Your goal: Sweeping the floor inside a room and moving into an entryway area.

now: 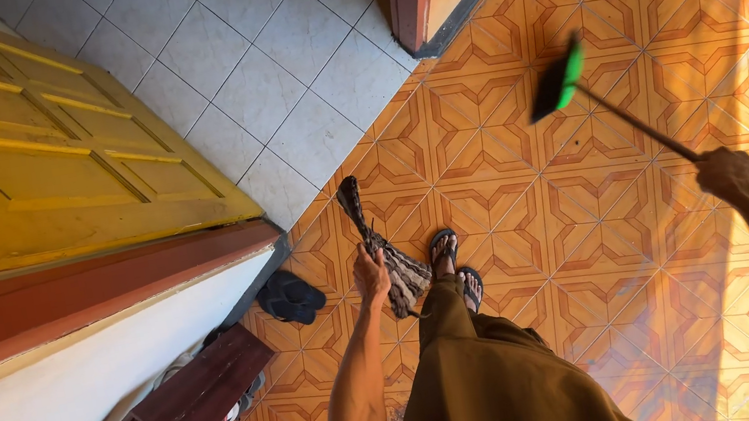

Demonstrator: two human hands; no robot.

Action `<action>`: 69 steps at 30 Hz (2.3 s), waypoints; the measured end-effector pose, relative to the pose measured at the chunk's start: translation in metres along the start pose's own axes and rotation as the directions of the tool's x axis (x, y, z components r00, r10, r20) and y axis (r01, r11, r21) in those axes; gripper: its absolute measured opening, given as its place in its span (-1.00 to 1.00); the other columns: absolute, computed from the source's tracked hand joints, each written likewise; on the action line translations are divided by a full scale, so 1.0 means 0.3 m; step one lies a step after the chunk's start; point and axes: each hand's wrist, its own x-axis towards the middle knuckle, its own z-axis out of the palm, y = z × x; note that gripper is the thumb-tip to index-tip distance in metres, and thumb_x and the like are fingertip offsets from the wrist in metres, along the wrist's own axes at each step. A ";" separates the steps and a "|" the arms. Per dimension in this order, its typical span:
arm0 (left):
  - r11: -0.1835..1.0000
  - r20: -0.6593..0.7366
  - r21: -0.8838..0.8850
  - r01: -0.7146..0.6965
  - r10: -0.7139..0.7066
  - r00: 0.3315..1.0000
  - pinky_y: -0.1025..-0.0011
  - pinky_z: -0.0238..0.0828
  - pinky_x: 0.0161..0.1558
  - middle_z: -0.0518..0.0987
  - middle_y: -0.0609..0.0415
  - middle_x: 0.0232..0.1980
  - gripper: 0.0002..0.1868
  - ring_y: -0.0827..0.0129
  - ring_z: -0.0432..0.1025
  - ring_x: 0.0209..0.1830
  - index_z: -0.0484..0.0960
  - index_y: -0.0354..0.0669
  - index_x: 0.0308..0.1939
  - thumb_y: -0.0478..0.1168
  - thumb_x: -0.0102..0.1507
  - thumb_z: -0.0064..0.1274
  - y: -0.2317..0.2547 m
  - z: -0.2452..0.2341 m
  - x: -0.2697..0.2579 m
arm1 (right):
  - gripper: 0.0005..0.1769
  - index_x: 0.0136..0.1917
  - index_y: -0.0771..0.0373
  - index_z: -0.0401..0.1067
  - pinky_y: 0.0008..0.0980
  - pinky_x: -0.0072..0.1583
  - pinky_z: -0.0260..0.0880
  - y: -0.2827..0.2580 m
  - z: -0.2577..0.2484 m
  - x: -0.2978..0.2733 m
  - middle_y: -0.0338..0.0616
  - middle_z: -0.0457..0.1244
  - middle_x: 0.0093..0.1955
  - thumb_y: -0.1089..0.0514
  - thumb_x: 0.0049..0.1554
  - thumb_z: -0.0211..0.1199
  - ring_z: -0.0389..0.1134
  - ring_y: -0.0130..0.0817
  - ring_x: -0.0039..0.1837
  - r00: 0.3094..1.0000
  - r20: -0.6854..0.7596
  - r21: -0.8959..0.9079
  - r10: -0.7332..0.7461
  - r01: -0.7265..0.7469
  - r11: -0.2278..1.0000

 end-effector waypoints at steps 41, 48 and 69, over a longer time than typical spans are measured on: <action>0.984 -0.087 0.068 0.164 -0.158 0.984 0.08 0.53 -0.24 0.61 -0.22 -0.24 -0.79 -0.04 0.57 -0.23 0.47 -0.33 -0.14 -0.24 0.31 0.10 -0.212 0.064 -0.032 | -0.52 0.43 -0.36 0.46 -0.08 -0.10 0.49 0.110 0.009 -0.673 -0.09 0.45 -0.09 -0.34 0.29 0.10 0.48 -0.20 -0.16 0.993 -0.077 0.242 -0.084 0.101 0.965; 0.787 0.054 -0.082 -0.612 0.617 0.785 0.10 0.36 0.14 0.56 -0.23 0.01 -0.59 -0.07 0.45 0.06 0.49 -0.33 0.03 -0.27 0.18 0.28 0.319 0.138 -0.134 | -0.55 0.44 -0.48 0.40 -0.09 -0.16 0.51 -0.053 -0.028 -0.959 -0.14 0.49 -0.09 -0.29 0.30 0.09 0.49 -0.21 -0.19 0.995 -0.048 0.222 -0.089 0.097 0.970; 0.603 0.123 -0.263 -0.753 0.795 0.594 0.23 0.21 -0.66 0.32 0.09 -0.73 -0.63 0.31 0.21 -0.81 0.49 -0.17 -0.33 0.01 0.42 -0.09 0.876 0.289 -0.504 | -0.37 0.49 -0.06 0.28 -0.02 -0.03 0.37 -0.365 -0.300 -1.413 0.11 0.36 -0.17 -0.05 0.17 0.26 0.42 0.04 -0.12 0.582 -0.172 0.013 -0.795 0.808 0.589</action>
